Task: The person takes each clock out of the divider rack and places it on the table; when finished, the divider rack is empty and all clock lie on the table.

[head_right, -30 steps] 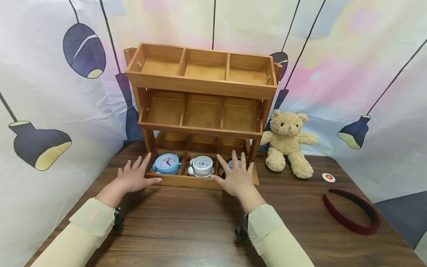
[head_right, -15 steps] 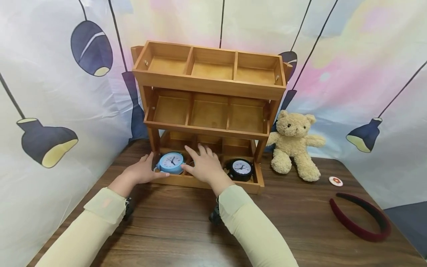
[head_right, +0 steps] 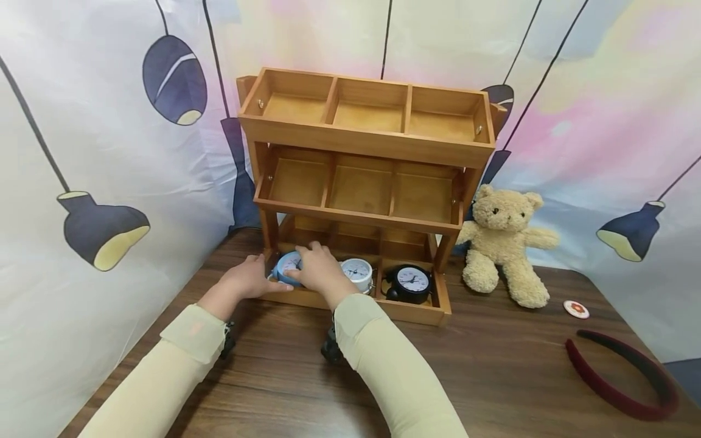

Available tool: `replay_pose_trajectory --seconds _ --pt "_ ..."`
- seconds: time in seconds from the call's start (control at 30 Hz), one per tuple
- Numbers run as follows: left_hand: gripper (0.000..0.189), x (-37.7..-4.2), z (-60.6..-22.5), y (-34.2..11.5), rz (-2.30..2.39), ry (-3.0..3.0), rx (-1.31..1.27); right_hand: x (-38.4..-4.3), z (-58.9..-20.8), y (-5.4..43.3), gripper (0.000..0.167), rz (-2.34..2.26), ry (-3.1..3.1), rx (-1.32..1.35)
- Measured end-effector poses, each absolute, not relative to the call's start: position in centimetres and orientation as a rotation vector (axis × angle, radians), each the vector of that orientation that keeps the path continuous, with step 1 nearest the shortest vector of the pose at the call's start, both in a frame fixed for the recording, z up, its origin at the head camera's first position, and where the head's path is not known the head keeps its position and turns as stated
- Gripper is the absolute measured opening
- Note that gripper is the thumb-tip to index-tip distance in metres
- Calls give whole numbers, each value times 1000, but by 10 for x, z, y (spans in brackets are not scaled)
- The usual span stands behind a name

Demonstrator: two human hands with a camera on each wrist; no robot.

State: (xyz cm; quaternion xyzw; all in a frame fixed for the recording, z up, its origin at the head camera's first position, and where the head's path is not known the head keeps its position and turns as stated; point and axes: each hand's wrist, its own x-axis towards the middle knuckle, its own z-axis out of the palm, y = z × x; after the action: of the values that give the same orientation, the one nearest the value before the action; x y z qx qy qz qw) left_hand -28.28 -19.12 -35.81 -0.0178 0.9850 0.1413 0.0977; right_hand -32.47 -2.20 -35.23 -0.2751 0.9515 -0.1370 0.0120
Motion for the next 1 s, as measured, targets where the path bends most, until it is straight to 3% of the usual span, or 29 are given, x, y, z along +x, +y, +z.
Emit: replay_pose_trajectory --seconds 0.43,1.0 --pt "120 -281 -362 -193 381 2990 -81 -332 -363 -39 88 -388 2974 -786" --pt "121 -278 -362 -192 386 3008 -104 -336 -368 -48 83 -460 3013 -746"
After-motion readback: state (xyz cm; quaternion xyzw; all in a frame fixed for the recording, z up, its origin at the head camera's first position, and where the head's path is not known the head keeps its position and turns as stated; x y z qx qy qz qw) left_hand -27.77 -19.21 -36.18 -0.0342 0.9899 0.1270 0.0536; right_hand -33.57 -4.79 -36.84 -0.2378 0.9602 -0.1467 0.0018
